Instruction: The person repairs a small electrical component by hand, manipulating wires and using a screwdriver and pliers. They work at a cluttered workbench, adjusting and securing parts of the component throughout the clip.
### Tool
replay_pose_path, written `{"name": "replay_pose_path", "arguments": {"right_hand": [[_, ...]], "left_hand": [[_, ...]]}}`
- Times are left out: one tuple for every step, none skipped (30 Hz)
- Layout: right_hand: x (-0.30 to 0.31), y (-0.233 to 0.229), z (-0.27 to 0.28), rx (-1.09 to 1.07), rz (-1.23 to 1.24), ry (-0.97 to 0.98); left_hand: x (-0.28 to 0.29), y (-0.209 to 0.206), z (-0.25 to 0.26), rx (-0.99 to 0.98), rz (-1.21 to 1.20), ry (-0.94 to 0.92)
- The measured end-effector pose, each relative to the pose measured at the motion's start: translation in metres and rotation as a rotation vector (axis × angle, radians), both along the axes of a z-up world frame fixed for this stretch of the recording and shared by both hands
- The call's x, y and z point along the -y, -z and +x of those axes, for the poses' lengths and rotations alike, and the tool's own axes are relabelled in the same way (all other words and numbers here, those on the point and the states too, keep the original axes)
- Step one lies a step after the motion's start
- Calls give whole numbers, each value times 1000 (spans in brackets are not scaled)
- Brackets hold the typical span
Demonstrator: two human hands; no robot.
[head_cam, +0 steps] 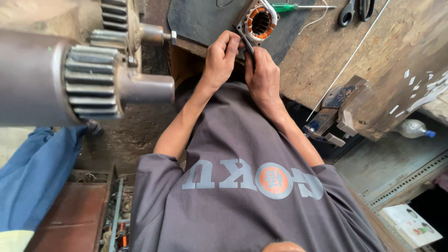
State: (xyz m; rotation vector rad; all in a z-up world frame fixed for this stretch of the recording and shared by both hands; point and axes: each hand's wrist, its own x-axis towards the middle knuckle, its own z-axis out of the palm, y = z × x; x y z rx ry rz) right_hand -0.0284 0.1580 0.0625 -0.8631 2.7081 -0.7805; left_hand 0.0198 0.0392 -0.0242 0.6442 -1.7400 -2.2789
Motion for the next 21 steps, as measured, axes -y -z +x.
{"name": "replay_pose_path", "arguments": {"right_hand": [[2, 1, 0, -9, 13, 8], [4, 0, 3, -15, 30, 20], [5, 0, 5, -21, 47, 32], [6, -1, 8, -24, 51, 46], [7, -1, 10, -27, 55, 61], [10, -2, 11, -32, 57, 73], [12, -2, 11, -35, 84, 78], [14, -2, 10, -36, 112, 83], [15, -1, 10, -38, 140, 87], [17, -2, 12, -34, 152, 91], [18, -2, 15, -31, 163, 95], [18, -3, 15, -29, 177, 98], [19, -3, 16, -32, 198, 102], [20, -3, 16, -34, 218, 103], [21, -2, 16, -36, 238, 105], [23, -2, 17, -38, 242, 111], [25, -2, 18, -40, 245, 116], [26, -2, 19, -42, 249, 118], [28, -2, 19, -45, 257, 126], [29, -3, 18, -49, 263, 130], [30, -3, 18, -53, 269, 133]], "left_hand": [[2, 0, -1, 3, -4, 4], [4, -1, 0, 8, -4, 13], [6, -2, 0, -7, -15, 24], [9, -4, 1, -22, -24, 34], [11, -5, 2, -38, -33, 45], [14, -6, 0, -35, -40, 59], [18, -8, -1, -32, -47, 74], [20, -8, -3, -29, -53, 87], [22, -8, -5, -36, -57, 93], [24, -10, -4, -44, -61, 99], [25, -11, -2, -53, -65, 105], [25, -11, -2, -45, -59, 110], [25, -11, -2, -37, -54, 115], [26, -11, -2, -27, -51, 118], [26, -11, -1, -21, -44, 118], [27, -10, -1, -16, -40, 117], [28, -10, -1, -11, -37, 115], [29, -10, -1, -20, -30, 114], [30, -10, -2, -29, -24, 114], [30, -10, -3, -38, -19, 107], [31, -10, -5, -45, -22, 114]]}}
